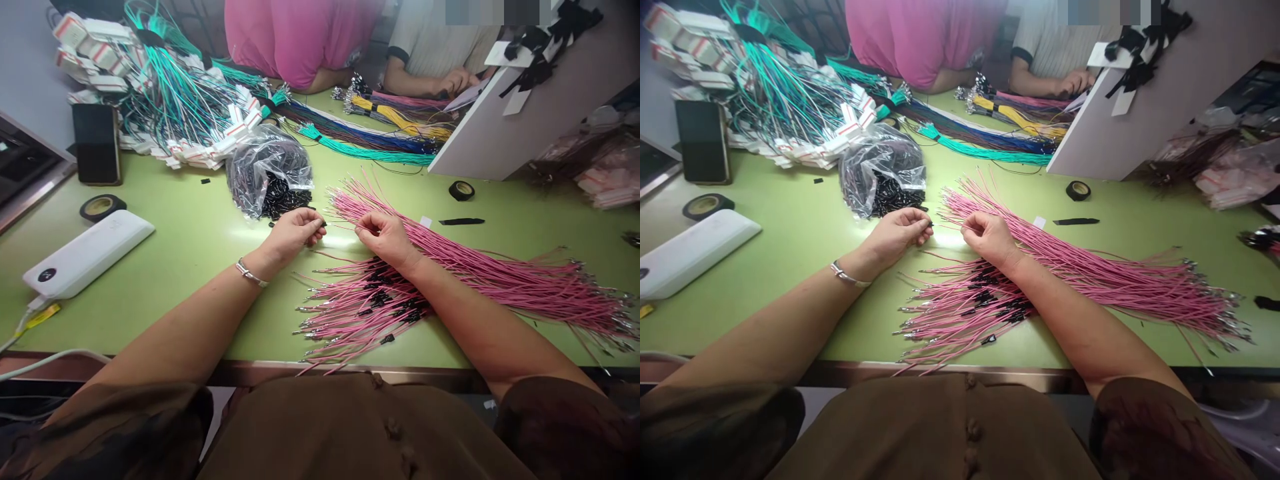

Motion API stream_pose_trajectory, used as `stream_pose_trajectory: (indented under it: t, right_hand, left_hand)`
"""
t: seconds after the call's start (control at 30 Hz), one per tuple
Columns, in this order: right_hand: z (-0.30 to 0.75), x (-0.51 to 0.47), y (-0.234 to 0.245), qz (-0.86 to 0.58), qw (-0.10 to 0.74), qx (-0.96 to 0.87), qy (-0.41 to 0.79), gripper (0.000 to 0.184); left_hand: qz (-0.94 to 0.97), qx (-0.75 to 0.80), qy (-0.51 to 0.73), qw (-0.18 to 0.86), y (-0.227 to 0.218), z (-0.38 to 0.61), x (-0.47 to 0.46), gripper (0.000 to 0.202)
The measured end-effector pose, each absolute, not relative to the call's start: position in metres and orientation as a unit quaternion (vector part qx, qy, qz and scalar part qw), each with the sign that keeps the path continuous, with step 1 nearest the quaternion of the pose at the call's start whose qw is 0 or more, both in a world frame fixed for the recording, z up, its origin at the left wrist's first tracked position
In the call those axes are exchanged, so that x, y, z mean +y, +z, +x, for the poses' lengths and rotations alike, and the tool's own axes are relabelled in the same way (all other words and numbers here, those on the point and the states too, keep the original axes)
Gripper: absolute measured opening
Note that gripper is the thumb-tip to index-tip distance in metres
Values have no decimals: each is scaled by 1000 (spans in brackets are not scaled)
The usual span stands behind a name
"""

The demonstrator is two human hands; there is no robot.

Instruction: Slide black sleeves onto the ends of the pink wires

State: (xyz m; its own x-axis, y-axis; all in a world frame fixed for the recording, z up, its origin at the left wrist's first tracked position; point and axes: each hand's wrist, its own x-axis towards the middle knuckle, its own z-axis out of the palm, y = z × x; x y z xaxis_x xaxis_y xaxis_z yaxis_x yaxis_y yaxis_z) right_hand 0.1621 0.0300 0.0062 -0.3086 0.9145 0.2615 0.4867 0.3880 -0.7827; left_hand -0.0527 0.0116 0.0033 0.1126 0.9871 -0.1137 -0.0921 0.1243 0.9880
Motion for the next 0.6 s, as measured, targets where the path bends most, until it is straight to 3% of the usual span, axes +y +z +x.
stream_pose_trajectory:
  t: [0.6]
  right_hand:
    - [166, 32, 6, -449, 328, -779, 290, 16]
  left_hand:
    - [490, 477, 451, 574, 5, -51, 10, 23]
